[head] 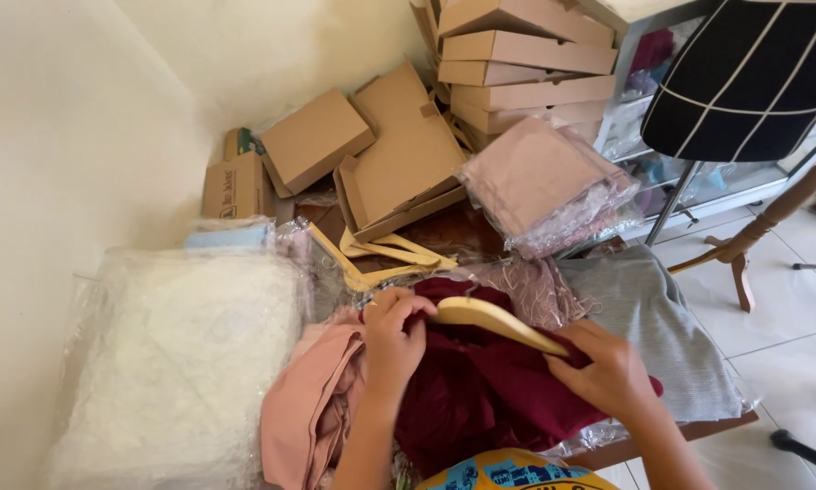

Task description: Unpacking various clothing items from plastic bags and preparing them to be placed on hangers.

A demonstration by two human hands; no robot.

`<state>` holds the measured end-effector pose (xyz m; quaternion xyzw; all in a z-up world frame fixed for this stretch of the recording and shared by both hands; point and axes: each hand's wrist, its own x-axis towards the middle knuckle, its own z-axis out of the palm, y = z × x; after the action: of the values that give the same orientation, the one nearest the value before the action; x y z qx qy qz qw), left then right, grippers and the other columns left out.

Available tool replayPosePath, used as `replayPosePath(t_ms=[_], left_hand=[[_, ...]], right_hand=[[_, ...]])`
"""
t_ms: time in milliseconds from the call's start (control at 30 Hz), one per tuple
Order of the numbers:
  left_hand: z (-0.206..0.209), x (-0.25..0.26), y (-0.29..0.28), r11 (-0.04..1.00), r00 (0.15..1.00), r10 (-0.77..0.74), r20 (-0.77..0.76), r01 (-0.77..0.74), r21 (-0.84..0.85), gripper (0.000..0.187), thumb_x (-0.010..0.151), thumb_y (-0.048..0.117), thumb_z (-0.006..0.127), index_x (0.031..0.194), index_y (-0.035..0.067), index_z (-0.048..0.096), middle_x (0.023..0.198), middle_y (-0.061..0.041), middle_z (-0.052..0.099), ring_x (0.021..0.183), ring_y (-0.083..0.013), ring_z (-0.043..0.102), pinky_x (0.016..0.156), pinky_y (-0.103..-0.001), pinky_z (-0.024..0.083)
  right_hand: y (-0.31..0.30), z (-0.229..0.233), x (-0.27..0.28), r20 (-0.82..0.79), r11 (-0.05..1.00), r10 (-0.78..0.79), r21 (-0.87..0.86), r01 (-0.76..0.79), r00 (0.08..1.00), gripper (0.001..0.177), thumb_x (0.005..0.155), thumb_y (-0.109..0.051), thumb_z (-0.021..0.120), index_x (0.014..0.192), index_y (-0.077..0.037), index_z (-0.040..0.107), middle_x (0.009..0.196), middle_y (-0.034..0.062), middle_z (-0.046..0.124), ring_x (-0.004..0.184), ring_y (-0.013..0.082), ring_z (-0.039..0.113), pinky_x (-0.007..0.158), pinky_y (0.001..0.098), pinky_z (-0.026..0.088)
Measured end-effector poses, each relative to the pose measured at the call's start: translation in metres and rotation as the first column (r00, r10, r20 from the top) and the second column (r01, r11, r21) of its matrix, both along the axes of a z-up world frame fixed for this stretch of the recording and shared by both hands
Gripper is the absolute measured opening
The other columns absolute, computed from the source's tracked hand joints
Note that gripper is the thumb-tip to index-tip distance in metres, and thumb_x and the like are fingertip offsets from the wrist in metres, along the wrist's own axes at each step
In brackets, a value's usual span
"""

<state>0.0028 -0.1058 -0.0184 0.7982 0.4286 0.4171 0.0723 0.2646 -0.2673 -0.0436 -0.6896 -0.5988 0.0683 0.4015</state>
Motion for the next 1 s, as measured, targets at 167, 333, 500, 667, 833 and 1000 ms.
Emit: replayPosePath(t_ms=[167,333,500,667,833,1000], left_hand=[[0.037,-0.041,0.017,0.927,0.959,-0.212,-0.189,0.259,0.270,0.079,0.061,0.048,0.088,0.126,0.009,0.066,0.117,-0.012,0.073,0.114,-0.0475,0.058,0.097,-0.050,0.035],[-0.004,-0.055,0.039,0.941,0.968,-0.240,-0.077,0.212,-0.262,0.053,0.068,0.042,0.091,0.106,0.009,0.075,0.096,-0.014,0.076,0.089,-0.0318,0.068,0.084,-0.039,0.051],[-0.013,-0.058,0.035,0.897,0.942,-0.334,0.033,0.328,-0.297,0.035,0.065,0.032,0.094,0.079,0.005,0.078,0.068,-0.009,0.075,0.060,-0.0237,0.070,0.061,-0.034,0.054],[-0.017,-0.059,0.030,0.862,0.922,-0.339,0.188,0.385,-0.330,0.034,0.063,0.022,0.096,0.082,0.001,0.078,0.066,-0.007,0.075,0.055,-0.0161,0.069,0.054,-0.028,0.053],[-0.029,-0.079,0.033,0.856,0.931,-0.244,0.271,0.338,-0.391,0.032,0.063,0.016,0.096,0.083,-0.001,0.077,0.070,-0.007,0.076,0.060,-0.0126,0.069,0.057,-0.027,0.055],[-0.029,-0.092,0.036,0.808,0.926,-0.114,0.359,0.297,-0.509,0.036,0.065,0.010,0.093,0.097,0.000,0.079,0.081,-0.005,0.081,0.069,-0.0093,0.072,0.064,-0.026,0.059]], right_hand=[[0.000,0.006,0.045,-0.103,0.998,0.036,0.054,-0.031,0.994,0.036,0.065,-0.010,0.084,0.100,-0.001,0.077,0.090,0.0089,0.078,0.073,0.0179,0.073,0.069,0.0308,0.057],[0.006,-0.001,0.072,-0.160,0.999,0.024,0.046,-0.017,0.987,0.041,0.064,-0.014,0.086,0.102,0.000,0.076,0.088,0.0085,0.077,0.069,0.0174,0.070,0.064,0.0303,0.055],[0.025,-0.011,0.091,-0.164,0.987,0.099,-0.108,-0.118,0.981,0.028,0.071,-0.020,0.087,0.092,-0.002,0.079,0.075,0.0064,0.079,0.061,0.0160,0.068,0.058,0.0315,0.054],[0.049,-0.020,0.096,-0.215,0.957,0.090,-0.250,-0.144,0.972,0.029,0.099,-0.025,0.064,0.093,0.000,0.078,0.066,0.0127,0.071,0.058,0.0213,0.064,0.059,0.0338,0.052],[0.036,0.018,0.102,-0.357,0.982,0.134,-0.076,-0.171,0.924,0.030,0.099,-0.026,0.060,0.114,-0.007,0.078,0.092,0.0079,0.080,0.085,0.0151,0.068,0.078,0.0303,0.054],[0.007,0.002,0.100,-0.203,0.976,0.062,-0.190,-0.102,0.977,0.055,0.072,-0.022,0.087,0.124,-0.008,0.075,0.107,0.0083,0.081,0.099,0.0151,0.072,0.086,0.0316,0.053]])
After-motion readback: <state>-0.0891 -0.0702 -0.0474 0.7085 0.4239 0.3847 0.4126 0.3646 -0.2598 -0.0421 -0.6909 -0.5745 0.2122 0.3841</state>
